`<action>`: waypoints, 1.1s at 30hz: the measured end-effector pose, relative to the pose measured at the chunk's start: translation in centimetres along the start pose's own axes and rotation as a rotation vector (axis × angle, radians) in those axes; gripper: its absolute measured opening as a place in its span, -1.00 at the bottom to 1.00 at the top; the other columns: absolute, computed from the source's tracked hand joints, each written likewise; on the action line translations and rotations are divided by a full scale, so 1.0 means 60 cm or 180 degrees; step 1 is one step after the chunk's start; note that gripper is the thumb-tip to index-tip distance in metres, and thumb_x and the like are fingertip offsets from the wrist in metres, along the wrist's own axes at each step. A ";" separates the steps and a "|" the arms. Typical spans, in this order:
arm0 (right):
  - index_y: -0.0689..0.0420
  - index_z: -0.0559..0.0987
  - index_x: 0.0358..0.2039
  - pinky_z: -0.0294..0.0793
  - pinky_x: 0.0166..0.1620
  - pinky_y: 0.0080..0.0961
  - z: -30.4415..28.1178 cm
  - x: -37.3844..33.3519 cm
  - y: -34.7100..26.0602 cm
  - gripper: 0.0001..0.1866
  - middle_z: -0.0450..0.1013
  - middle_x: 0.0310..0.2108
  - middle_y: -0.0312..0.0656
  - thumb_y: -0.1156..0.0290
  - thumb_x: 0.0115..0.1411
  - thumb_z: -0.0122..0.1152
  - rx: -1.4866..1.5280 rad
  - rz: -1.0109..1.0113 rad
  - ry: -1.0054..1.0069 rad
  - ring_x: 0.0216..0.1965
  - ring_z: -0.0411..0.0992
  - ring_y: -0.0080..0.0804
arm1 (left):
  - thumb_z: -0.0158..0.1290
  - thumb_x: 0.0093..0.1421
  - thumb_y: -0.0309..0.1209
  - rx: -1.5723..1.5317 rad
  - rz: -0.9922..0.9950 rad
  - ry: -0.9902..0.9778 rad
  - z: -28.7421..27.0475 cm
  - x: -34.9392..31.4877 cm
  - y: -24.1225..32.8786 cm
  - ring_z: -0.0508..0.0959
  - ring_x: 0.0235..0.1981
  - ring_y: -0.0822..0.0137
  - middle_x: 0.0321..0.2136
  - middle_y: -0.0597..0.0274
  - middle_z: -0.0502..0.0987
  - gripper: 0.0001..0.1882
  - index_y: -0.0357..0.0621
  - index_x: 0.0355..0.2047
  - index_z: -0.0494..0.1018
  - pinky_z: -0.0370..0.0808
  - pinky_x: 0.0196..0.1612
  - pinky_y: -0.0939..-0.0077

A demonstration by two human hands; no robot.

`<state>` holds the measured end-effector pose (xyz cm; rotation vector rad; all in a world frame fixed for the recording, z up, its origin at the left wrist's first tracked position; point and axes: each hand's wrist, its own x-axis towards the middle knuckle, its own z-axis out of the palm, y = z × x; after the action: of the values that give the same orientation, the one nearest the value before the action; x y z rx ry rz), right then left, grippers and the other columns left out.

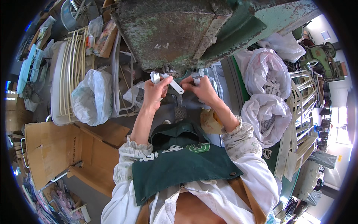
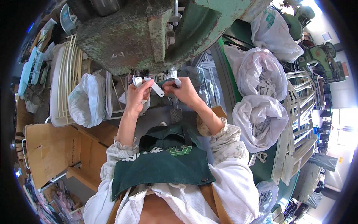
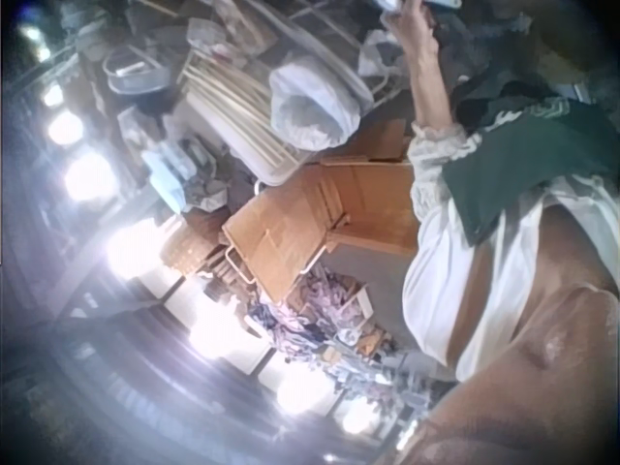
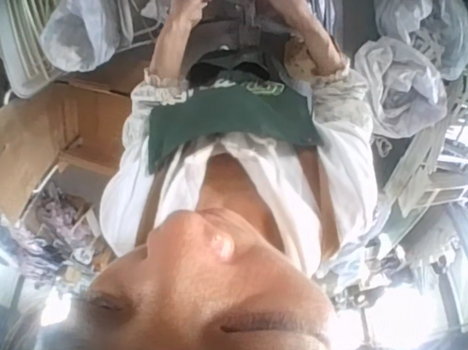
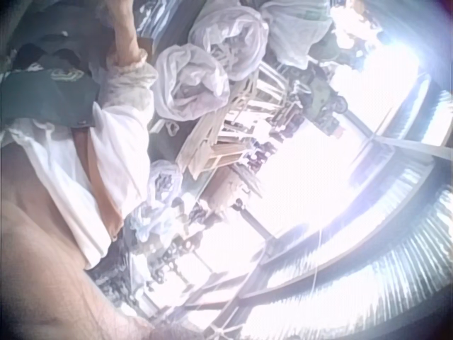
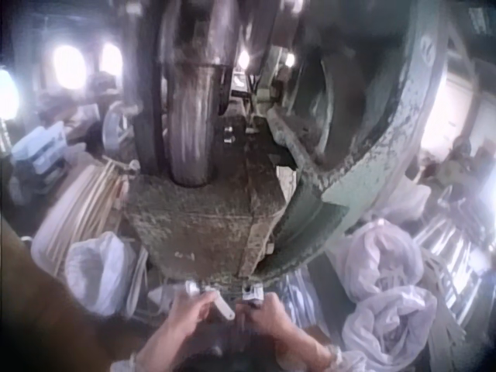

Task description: The person repeatedly picks up small white plastic pieces from a bag, places them into a press machine, and removes them after pressing. The person handles the pieces one at a time and returns them to the bag after each cycle.

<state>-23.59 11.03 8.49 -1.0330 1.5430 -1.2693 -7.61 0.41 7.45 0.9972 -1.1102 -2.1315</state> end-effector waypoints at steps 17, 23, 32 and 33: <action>0.13 0.52 -0.54 0.03 -0.67 -0.63 0.061 0.101 -0.013 -0.83 0.29 -0.67 -0.43 0.41 0.01 0.38 -0.0051 0.0427 0.0036 -0.71 0.10 -0.69 | -0.18 0.33 -0.38 -0.0416 -0.0214 -0.0630 -0.056 -0.082 -0.015 0.53 -0.41 0.28 -0.25 -0.03 0.52 -0.74 -0.30 -0.09 0.36 0.46 -0.38 0.45; 0.16 0.56 -0.54 0.07 -0.67 -0.60 0.059 0.112 -0.026 -0.83 0.39 -0.62 -0.37 0.36 0.06 0.34 -0.0389 0.0904 -0.0096 -0.72 0.13 -0.69 | -0.13 0.33 -0.34 -0.0163 0.0039 -0.0787 -0.071 -0.079 -0.029 0.54 -0.48 0.32 -0.33 -0.04 0.55 -0.76 -0.29 -0.16 0.34 0.46 -0.45 0.50; 0.11 0.53 -0.19 0.54 -0.41 -0.47 0.041 -0.003 -0.009 -0.59 0.45 -0.22 -0.20 0.57 -0.16 0.22 -0.2704 -0.2703 -0.0509 -0.35 0.51 -0.27 | -0.13 0.33 -0.24 -0.0461 -0.0516 -0.0882 -0.050 -0.094 -0.032 0.45 -0.65 0.37 -0.49 0.01 0.51 -0.71 -0.26 -0.22 0.35 0.31 -0.66 0.57; 0.13 0.54 -0.23 0.54 -0.44 -0.47 0.048 -0.004 -0.006 -0.62 0.44 -0.25 -0.20 0.58 -0.16 0.19 -0.2770 -0.2917 -0.0487 -0.39 0.51 -0.29 | -0.14 0.33 -0.22 -0.0545 -0.0578 -0.0950 -0.050 -0.097 -0.037 0.46 -0.64 0.37 -0.49 0.01 0.51 -0.70 -0.26 -0.23 0.35 0.31 -0.66 0.56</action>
<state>-20.77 10.40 8.58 -2.5356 1.5547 -0.9800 -2.06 4.40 6.54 0.7419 -0.9782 -2.5372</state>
